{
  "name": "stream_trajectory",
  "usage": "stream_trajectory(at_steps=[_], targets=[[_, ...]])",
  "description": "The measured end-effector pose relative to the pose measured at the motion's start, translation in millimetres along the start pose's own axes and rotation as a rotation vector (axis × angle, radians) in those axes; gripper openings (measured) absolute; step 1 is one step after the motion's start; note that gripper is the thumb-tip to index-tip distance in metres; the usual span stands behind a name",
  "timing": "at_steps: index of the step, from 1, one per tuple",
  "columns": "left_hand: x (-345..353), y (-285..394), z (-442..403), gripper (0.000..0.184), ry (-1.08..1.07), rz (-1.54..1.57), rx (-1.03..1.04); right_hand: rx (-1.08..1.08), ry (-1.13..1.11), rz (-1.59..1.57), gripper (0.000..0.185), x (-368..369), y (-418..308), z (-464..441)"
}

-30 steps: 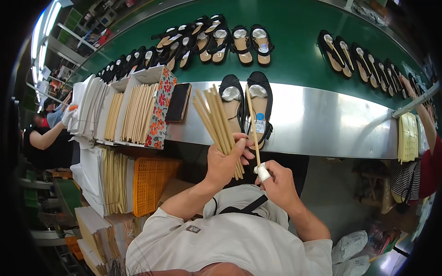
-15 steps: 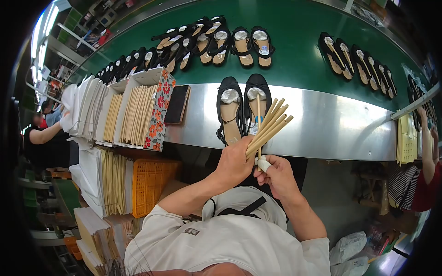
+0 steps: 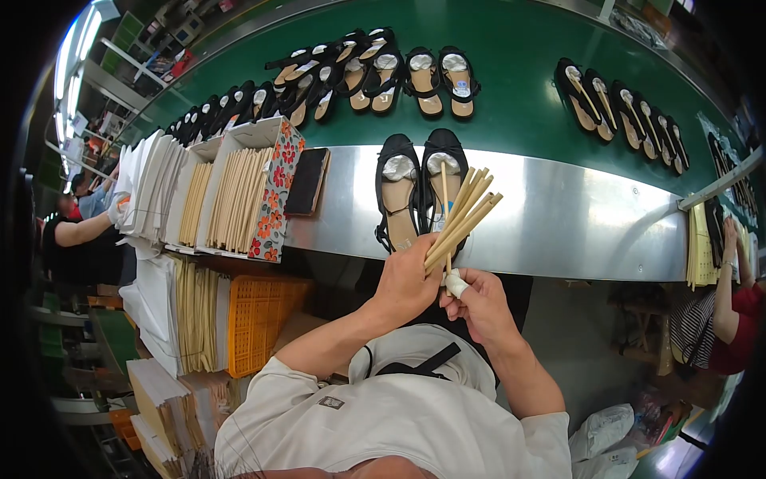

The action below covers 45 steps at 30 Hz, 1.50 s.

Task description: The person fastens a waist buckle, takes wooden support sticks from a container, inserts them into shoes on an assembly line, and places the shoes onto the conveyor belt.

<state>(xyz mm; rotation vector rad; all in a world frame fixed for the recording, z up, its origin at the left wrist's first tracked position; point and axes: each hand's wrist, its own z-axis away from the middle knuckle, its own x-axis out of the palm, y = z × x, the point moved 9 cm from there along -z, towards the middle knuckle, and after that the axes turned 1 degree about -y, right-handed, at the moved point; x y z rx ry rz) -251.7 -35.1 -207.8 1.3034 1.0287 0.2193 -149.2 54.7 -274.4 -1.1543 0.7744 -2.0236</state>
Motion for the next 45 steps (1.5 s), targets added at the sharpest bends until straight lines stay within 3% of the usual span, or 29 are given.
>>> stream_trajectory(at_steps=[6,8,14,26,29,31,35,37,38,40,44,45], targets=[[-6,-7,-4,0.032,0.007,0.096,-0.137,-0.005,-0.011,-0.045,0.013,1,-2,-6],[-3,-20,-7,0.025,-0.031,0.123,-0.284,-0.013,-0.01,-0.042,0.012,2,-5,-10],[9,-37,-11,0.025,-0.145,0.25,-0.415,-0.008,-0.005,-0.035,0.012,-4,6,-18],[19,-41,-16,0.017,-0.12,0.312,-0.362,0.113,-0.022,-0.002,0.013,-4,7,-8],[18,-37,-17,0.017,-0.126,0.283,-0.342,0.033,-0.018,0.122,0.013,-5,2,-9],[15,-32,-17,0.017,-0.127,0.253,-0.333,-0.105,0.023,0.379,0.012,-5,-7,-9],[12,-29,-18,0.024,-0.141,0.265,-0.376,-0.237,0.04,0.423,0.011,-2,-16,-7],[12,-27,-18,0.026,-0.155,0.295,-0.4,-0.505,0.102,0.793,0.011,8,-43,4],[10,-24,-17,0.028,-0.173,0.309,-0.42,-0.509,0.104,0.795,0.011,5,-44,2],[10,-23,-16,0.029,-0.187,0.324,-0.438,-0.916,0.158,1.247,0.018,25,-64,19],[9,-17,-8,0.031,-0.137,0.35,-0.442,-0.678,0.174,1.145,0.014,18,-62,17],[7,-15,-2,0.03,-0.078,0.362,-0.426,-0.471,0.143,0.802,0.015,5,-52,8]])
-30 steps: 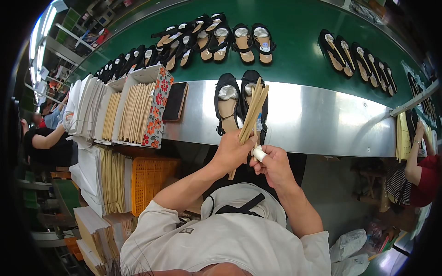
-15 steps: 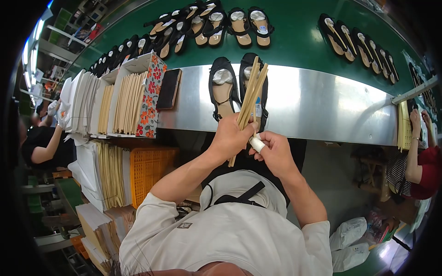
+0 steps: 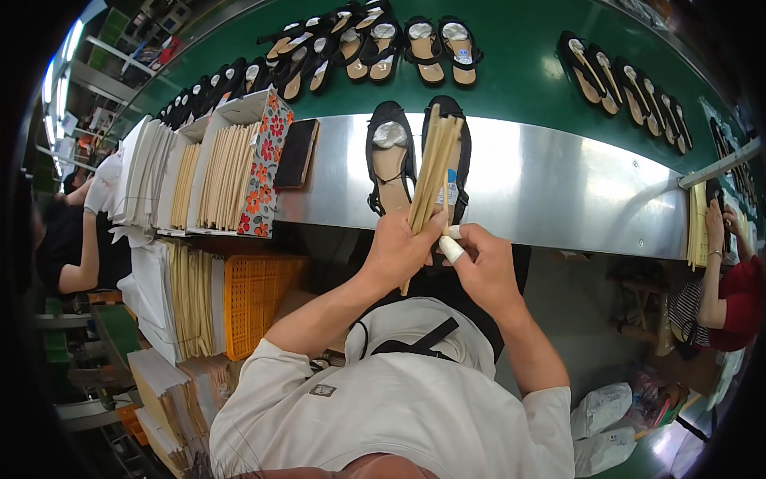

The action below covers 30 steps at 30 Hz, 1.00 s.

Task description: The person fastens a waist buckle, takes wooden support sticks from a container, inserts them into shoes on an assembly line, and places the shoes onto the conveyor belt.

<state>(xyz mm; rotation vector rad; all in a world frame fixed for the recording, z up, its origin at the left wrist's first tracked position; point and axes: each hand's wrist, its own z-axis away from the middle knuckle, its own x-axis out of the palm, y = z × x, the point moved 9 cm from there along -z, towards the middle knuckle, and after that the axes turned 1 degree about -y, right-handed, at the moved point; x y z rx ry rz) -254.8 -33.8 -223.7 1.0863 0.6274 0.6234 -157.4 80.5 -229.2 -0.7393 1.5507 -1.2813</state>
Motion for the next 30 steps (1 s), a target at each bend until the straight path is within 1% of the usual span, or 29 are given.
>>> stream_trajectory(at_steps=[1,2,3,4,5,6,7,8,9,11,12,13,14,15,16,18,22,24,26,27,29,30], targets=[[3,-5,6,0.03,-0.002,-0.001,0.0,0.214,-0.034,-0.335,0.015,6,18,0],[-1,0,12,0.027,0.085,0.021,0.155,0.252,-0.083,-0.366,0.02,6,22,-1],[-5,2,21,0.025,0.172,0.045,0.31,0.253,-0.082,-0.365,0.02,3,23,-1],[-7,-9,27,0.02,0.238,0.076,0.386,0.244,-0.089,-0.412,0.022,2,22,-2],[-4,-14,31,0.02,0.237,0.075,0.387,0.233,-0.096,-0.46,0.023,2,21,-4],[-4,-25,34,0.019,0.238,0.193,0.324,0.234,-0.096,-0.461,0.023,0,23,-4],[-2,-34,36,0.019,0.24,0.312,0.257,0.201,-0.082,-0.346,0.027,-4,22,-4],[3,-43,35,0.018,0.245,0.333,0.159,0.167,-0.07,-0.231,0.031,-6,20,-4],[4,-42,35,0.018,0.249,0.334,0.158,0.167,-0.074,-0.231,0.031,-5,20,-4],[19,-57,31,0.021,0.15,0.337,-0.077,0.157,-0.039,-0.204,0.033,-8,19,-6],[24,-63,27,0.025,0.149,0.363,-0.1,0.158,-0.039,-0.204,0.033,-8,19,-6],[27,-66,23,0.025,0.148,0.363,-0.099,0.148,-0.051,-0.252,0.034,-7,18,-7],[31,-69,19,0.028,0.145,0.465,-0.091,0.139,-0.063,-0.3,0.034,-7,17,-8],[35,-72,16,0.031,0.143,0.567,-0.085,0.139,-0.062,-0.3,0.034,-8,16,-9],[37,-67,13,0.031,0.142,0.567,-0.086,0.134,-0.065,-0.291,0.035,-9,13,-9],[34,-59,8,0.033,0.223,0.732,-0.084,0.129,-0.07,-0.282,0.035,-10,12,-9],[35,-65,2,0.034,0.206,0.742,-0.086,0.118,-0.072,-0.188,0.033,-13,8,-10],[34,-64,1,0.034,0.17,0.64,-0.046,0.109,-0.062,-0.168,0.031,-12,6,-9],[32,-62,2,0.034,0.157,0.595,-0.039,-0.03,0.022,-0.005,0.025,-14,-5,-7],[30,-59,2,0.034,0.147,0.549,-0.029,-0.03,0.021,-0.004,0.025,-12,-4,-7],[27,-58,2,0.033,0.136,0.521,-0.036,-0.278,0.172,0.171,0.023,-17,-27,-3],[27,-58,3,0.033,0.123,0.492,-0.045,-0.279,0.169,0.17,0.023,-15,-28,-4]])
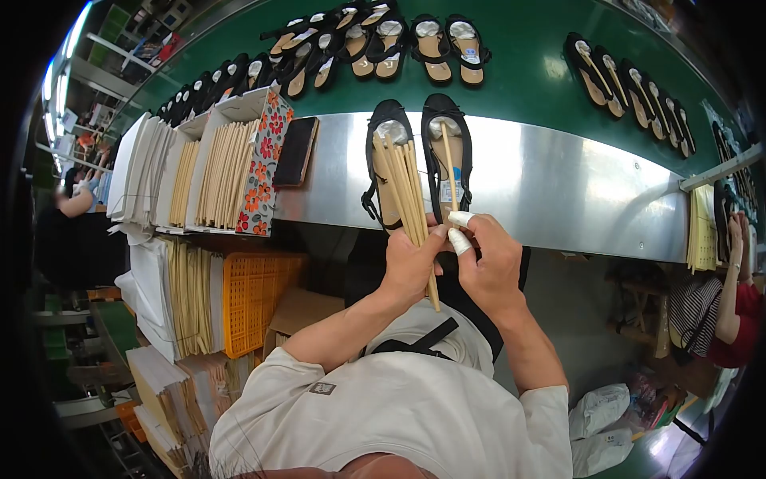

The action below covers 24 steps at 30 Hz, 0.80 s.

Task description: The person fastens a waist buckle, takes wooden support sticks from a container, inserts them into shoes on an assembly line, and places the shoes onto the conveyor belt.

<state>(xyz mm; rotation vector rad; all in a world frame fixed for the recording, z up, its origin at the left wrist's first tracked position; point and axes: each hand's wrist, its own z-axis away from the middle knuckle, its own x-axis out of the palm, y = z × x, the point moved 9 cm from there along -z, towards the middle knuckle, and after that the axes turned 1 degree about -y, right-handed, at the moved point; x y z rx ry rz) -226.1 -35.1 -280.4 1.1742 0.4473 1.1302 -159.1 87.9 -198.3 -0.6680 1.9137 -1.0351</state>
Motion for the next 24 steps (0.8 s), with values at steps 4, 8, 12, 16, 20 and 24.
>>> stream_trajectory(at_steps=[4,8,12,16,20,24], targets=[[2,5,0,0.031,-0.03,0.026,0.022,-0.222,0.143,0.123,0.026,-6,-18,-3],[-1,4,0,0.023,-0.021,0.033,-0.015,-0.39,0.158,0.248,0.025,1,-23,1],[-6,-3,-1,0.023,-0.015,0.082,-0.067,-0.304,0.09,0.227,0.025,3,-12,1],[0,2,6,0.024,-0.07,0.153,-0.082,0.075,-0.057,-0.044,0.025,1,14,-4],[0,-8,4,0.027,-0.088,0.074,-0.06,0.089,-0.126,-0.033,0.029,5,16,-3],[11,11,15,0.03,-0.067,0.235,-0.093,0.1,0.03,0.037,0.035,-6,25,-1]])
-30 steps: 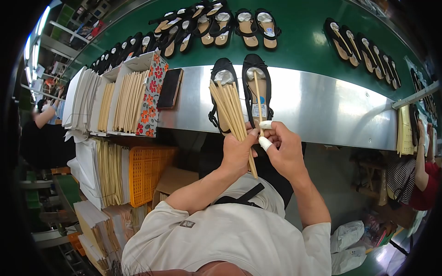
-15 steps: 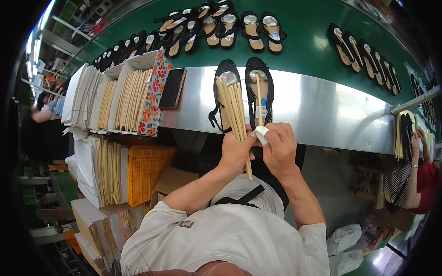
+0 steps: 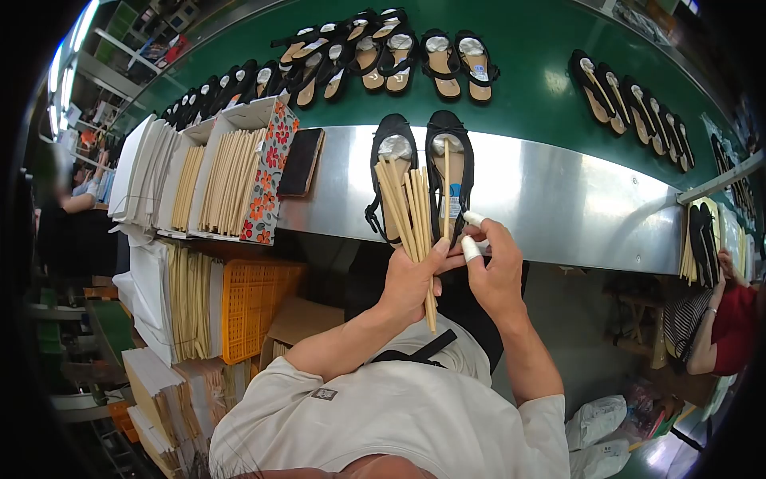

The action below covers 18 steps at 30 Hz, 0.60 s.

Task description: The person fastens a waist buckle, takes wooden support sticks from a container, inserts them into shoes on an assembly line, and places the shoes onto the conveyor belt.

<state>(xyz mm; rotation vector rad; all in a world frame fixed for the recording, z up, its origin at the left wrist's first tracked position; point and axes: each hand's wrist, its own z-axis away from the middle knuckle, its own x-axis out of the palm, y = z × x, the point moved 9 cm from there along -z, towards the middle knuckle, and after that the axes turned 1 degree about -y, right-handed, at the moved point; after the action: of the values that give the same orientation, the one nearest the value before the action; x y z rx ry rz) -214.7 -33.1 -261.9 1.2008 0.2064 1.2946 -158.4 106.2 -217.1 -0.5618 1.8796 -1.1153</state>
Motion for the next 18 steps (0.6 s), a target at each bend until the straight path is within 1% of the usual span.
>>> stream_trajectory(at_steps=[1,3,4,5,7,11,14,16,17,18], targets=[[0,-1,-1,0.03,-0.002,-0.003,0.002,-0.002,0.003,-0.001,0.035,2,3,0],[-2,-10,-1,0.031,0.023,0.018,-0.02,0.213,-0.09,-0.212,0.04,17,26,5],[-3,-10,-2,0.029,0.031,0.007,-0.012,0.169,-0.122,-0.199,0.042,19,22,5],[-2,-11,-2,0.029,0.032,0.006,-0.015,0.172,-0.122,-0.2,0.042,19,22,6],[-2,-16,-1,0.028,0.047,0.011,-0.061,0.221,-0.084,-0.275,0.043,18,20,7],[-5,-25,-6,0.028,0.023,0.012,-0.062,0.219,-0.084,-0.301,0.042,19,18,9],[-5,-30,-12,0.026,0.035,0.031,-0.088,0.222,-0.09,-0.287,0.041,19,16,10],[-5,-33,-13,0.024,0.055,0.039,-0.124,0.26,-0.059,-0.34,0.037,20,27,15],[-5,-33,-12,0.024,0.057,0.039,-0.125,0.262,-0.059,-0.341,0.037,18,28,17],[-6,-32,-11,0.024,0.057,-0.023,-0.113,0.212,-0.057,-0.237,0.036,13,25,18]])
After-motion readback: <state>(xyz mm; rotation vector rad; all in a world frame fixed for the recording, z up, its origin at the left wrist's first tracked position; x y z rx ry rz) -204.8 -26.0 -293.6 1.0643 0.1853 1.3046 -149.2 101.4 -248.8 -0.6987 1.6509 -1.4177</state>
